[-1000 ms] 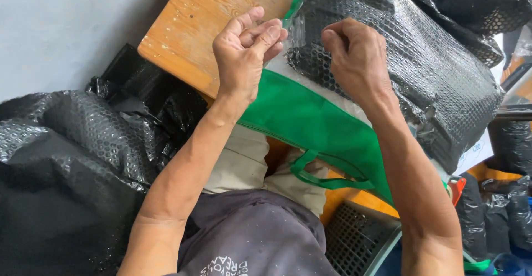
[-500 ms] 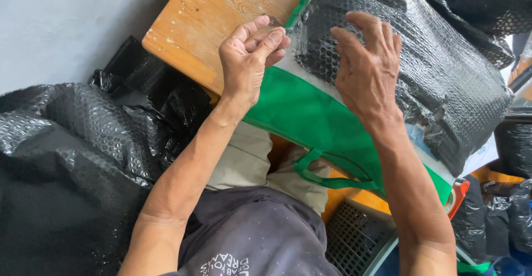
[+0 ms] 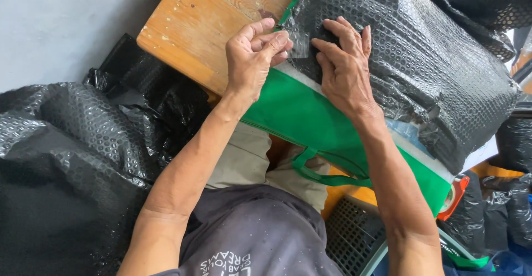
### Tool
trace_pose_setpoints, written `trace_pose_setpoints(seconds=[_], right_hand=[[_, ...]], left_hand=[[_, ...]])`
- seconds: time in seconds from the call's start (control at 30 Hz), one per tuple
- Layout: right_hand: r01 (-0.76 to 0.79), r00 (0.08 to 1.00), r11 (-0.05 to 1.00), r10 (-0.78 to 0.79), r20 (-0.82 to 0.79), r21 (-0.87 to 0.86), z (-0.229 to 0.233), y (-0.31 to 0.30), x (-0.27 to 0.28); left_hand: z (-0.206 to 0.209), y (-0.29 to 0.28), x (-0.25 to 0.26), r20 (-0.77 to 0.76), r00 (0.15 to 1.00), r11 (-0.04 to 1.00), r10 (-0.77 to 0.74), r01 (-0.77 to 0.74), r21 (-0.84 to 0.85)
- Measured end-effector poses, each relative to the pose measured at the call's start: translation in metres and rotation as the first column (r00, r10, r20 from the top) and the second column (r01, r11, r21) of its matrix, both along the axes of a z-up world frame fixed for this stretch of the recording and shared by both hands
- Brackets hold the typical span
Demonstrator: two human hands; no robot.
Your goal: Wrapping a green bag with black bubble wrap and securing it with tape using a dispenser.
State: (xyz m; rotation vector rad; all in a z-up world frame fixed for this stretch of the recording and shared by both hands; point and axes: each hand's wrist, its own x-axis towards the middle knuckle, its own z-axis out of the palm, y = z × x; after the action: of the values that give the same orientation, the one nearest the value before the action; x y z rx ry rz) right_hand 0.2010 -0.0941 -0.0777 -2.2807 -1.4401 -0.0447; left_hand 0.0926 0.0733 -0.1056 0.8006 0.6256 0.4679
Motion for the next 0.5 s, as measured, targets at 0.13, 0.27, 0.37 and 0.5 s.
trace_pose_setpoints(seconds=[0.13,0.27,0.37,0.5], right_hand=[[-0.005,1.0,1.0,0.005,0.005,0.018,-0.001,0.002,-0.001],[0.017,1.0,1.0,-0.017,-0.009,0.002,0.0,0.002,-0.005],[-0.045,0.998,0.995,0.048,0.034,-0.092,0.004,0.0,-0.007],[-0.088,0.988,0.987,0.104,0.117,-0.138,0.005,0.003,-0.011]], left_hand=[[-0.008,0.004,0.002,-0.003,1.0,0.998,-0.022,0.022,0.065],[-0.013,0.002,0.003,-0.019,0.999,0.998,-0.044,0.045,0.049],[-0.011,0.002,0.002,-0.017,0.999,0.998,-0.046,0.046,0.045],[-0.016,0.003,0.003,-0.036,0.998,0.997,-0.043,0.046,0.068]])
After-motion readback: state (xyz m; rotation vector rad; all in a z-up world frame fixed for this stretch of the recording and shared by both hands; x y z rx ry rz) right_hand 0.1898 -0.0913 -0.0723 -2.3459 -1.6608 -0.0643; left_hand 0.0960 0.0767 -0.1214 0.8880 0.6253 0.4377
